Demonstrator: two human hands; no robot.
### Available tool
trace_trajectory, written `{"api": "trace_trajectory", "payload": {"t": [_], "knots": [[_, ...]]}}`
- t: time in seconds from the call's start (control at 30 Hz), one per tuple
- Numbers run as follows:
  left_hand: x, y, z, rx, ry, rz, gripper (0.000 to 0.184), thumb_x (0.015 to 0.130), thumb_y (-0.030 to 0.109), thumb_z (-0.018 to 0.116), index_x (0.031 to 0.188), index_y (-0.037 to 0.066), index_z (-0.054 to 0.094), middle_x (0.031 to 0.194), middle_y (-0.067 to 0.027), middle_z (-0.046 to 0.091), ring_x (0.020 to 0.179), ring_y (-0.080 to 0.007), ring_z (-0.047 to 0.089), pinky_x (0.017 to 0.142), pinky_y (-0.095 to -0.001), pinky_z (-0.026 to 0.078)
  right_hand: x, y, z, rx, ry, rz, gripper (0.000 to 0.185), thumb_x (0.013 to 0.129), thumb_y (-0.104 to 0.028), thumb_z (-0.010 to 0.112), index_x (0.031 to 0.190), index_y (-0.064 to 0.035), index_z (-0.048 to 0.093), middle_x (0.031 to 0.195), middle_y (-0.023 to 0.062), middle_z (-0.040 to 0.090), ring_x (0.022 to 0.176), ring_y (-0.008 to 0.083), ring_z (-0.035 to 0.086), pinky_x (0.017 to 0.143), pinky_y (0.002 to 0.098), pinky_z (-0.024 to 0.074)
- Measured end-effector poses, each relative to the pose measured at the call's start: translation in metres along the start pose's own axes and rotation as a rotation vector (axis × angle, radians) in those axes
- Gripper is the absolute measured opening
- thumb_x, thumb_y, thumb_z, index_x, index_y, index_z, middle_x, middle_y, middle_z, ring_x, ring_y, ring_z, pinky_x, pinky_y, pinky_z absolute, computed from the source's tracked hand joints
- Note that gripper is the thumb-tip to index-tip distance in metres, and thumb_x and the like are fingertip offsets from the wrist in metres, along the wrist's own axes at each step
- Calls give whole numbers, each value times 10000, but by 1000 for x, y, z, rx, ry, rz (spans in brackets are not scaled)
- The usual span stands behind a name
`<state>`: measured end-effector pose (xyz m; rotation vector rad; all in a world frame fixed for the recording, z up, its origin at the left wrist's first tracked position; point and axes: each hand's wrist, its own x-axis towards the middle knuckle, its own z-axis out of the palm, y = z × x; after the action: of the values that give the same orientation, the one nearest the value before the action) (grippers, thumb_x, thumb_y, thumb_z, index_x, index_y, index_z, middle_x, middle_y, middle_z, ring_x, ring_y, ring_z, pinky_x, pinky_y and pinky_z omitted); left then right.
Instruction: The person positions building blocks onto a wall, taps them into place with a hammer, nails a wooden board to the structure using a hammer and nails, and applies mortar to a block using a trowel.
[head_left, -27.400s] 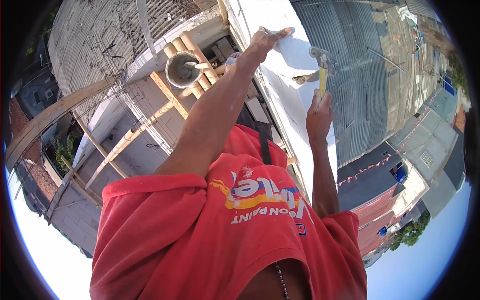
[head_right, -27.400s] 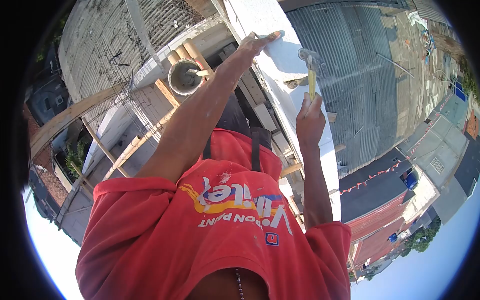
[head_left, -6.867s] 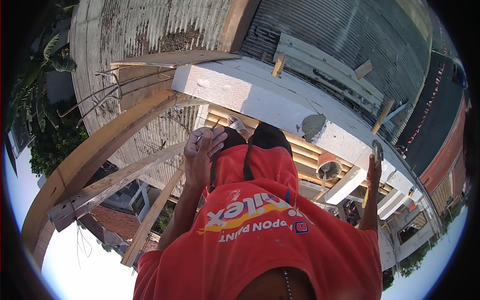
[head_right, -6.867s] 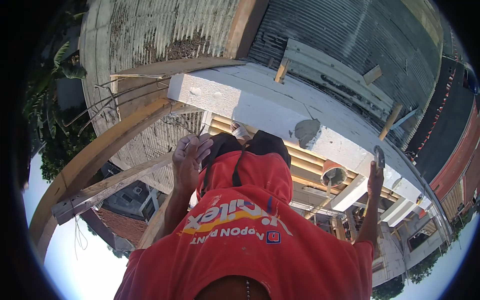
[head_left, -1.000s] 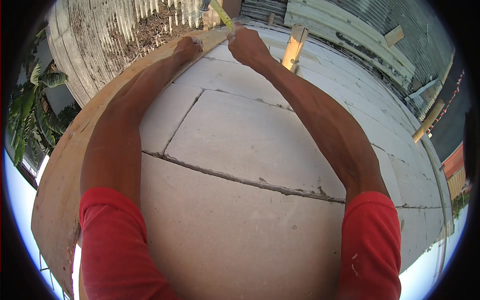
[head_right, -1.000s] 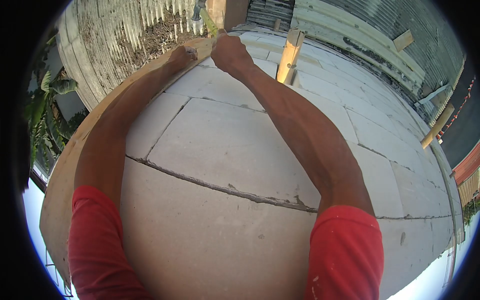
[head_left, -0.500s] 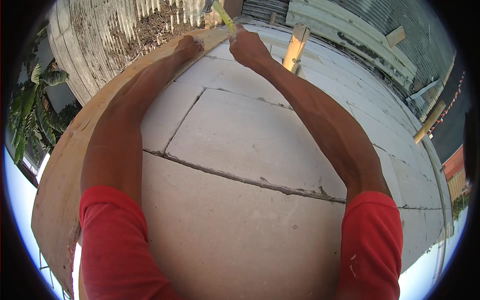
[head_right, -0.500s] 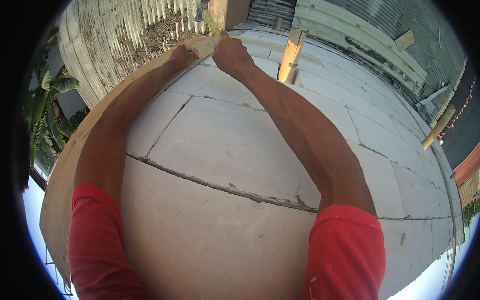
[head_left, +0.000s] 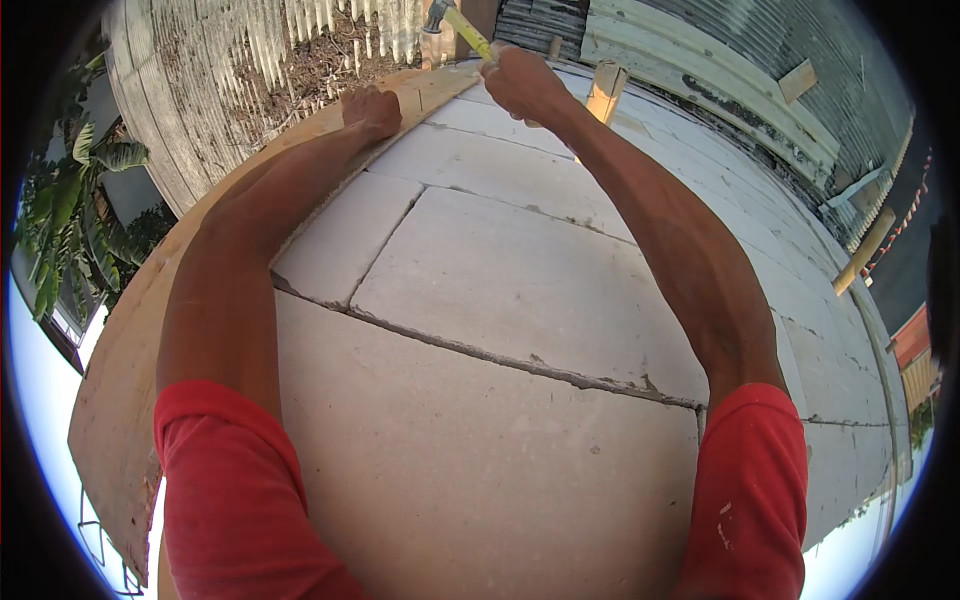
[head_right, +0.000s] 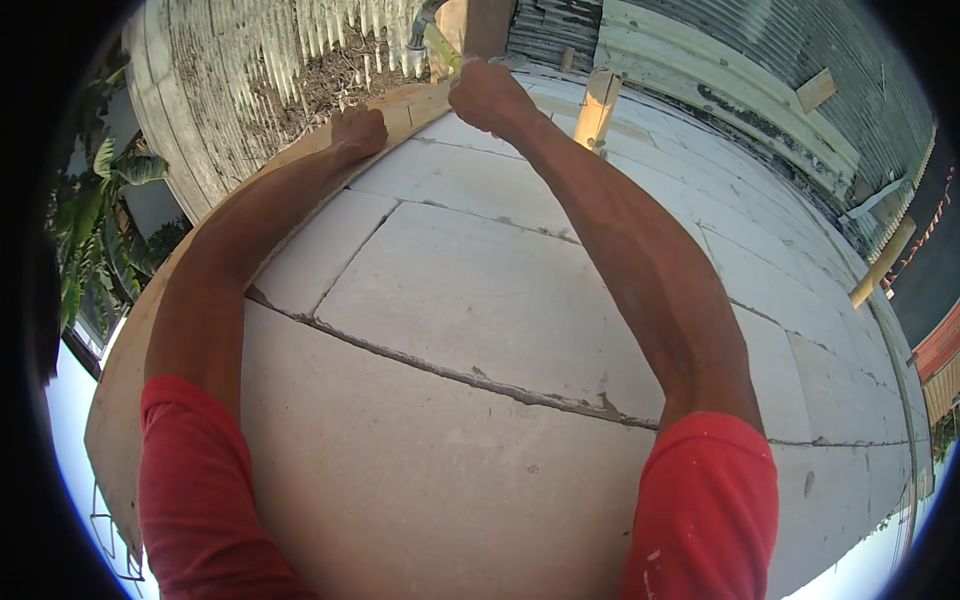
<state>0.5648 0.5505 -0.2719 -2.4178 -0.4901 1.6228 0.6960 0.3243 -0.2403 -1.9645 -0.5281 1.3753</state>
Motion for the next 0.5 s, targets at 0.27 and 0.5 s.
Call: {"api": "trace_trajectory", "payload": {"t": [0.27,0.5], "knots": [[-4,0,6,-210,-85,-135,430,925,222,461,1302,104,632,1416,-133,548,1354,-302,463,1077,-473,311,11,-9,22,-106,287,-99,458,1008,-272,494,1359,22,475,797,240,677,765,341,711,573,412,550],[-5,-3,2,-224,-112,-51,435,923,259,472,1256,33,636,1369,-203,578,1280,-377,538,1019,-540,392,-3,3,40,-102,35,-77,398,1013,-241,471,1300,34,488,816,282,676,712,424,685,613,478,547]]}}
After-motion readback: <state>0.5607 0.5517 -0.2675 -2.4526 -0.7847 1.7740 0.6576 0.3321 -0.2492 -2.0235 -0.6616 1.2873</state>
